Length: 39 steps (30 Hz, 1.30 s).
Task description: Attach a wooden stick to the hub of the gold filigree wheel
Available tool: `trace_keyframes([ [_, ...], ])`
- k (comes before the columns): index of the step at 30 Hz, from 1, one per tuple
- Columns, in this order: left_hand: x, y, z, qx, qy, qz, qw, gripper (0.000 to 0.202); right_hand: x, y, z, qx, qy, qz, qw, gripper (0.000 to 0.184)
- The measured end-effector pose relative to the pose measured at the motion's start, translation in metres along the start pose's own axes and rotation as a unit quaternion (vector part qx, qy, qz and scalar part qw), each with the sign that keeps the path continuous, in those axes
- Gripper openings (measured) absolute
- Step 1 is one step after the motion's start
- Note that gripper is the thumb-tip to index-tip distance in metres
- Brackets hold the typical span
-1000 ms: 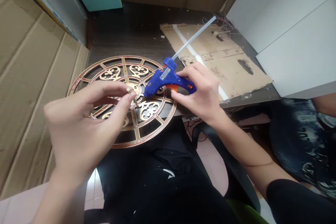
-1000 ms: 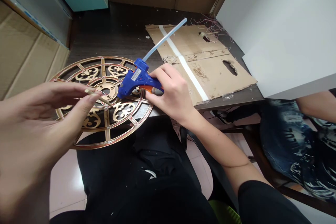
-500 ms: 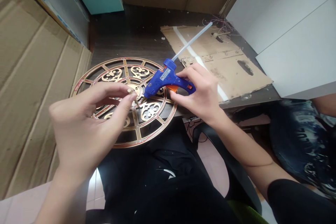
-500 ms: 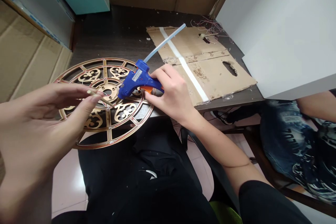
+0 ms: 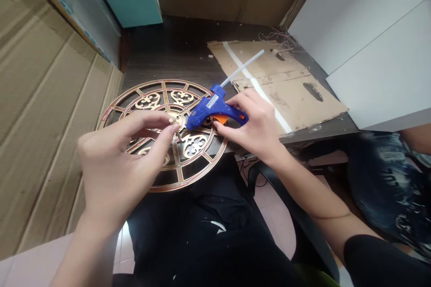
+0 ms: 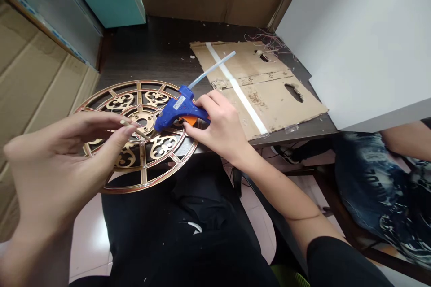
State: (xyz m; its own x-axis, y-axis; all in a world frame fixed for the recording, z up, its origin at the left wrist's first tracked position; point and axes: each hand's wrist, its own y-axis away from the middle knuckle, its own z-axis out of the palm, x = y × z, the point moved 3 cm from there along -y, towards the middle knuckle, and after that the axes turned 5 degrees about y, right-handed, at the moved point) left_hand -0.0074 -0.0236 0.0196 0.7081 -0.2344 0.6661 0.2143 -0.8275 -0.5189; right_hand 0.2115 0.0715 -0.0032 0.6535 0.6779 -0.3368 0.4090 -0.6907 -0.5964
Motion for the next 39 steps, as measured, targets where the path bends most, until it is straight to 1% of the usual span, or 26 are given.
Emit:
trace_keyframes([
  [4,-0.0009,0.0018,-0.0013,-0.013,0.002,-0.004,1.000,0.007,0.0031,0.0005,-0.0007,-0.003,0.003,0.019,1.000,0.023],
  [8,-0.0022,0.0027,-0.0017,-0.005,-0.002,0.000,1.000,0.006,0.0036,0.0015,-0.0018,-0.011,-0.001,0.030,0.999,0.023],
  [13,-0.0032,0.0013,-0.0005,-0.007,0.001,0.001,1.000,0.005,-0.0005,0.0026,-0.0013,-0.004,-0.002,0.023,1.000,0.024],
  [17,-0.0032,0.0008,-0.0008,-0.008,0.007,0.003,1.000,0.005,-0.0017,0.0043,0.0020,-0.012,0.002,0.013,1.000,0.026],
  [24,-0.0031,0.0023,-0.0009,-0.010,0.003,0.000,1.000,0.005,-0.0010,0.0066,0.0030,-0.015,0.017,0.000,1.000,0.020],
  [29,-0.0028,0.0023,-0.0007,-0.010,0.005,0.000,1.000,0.005,-0.0012,0.0060,0.0018,-0.014,0.023,0.006,1.000,0.018],
  [39,-0.0053,0.0025,0.0004,-0.008,0.018,0.002,1.000,0.009,0.0043,0.0051,-0.0008,-0.003,0.022,0.032,0.999,0.021],
])
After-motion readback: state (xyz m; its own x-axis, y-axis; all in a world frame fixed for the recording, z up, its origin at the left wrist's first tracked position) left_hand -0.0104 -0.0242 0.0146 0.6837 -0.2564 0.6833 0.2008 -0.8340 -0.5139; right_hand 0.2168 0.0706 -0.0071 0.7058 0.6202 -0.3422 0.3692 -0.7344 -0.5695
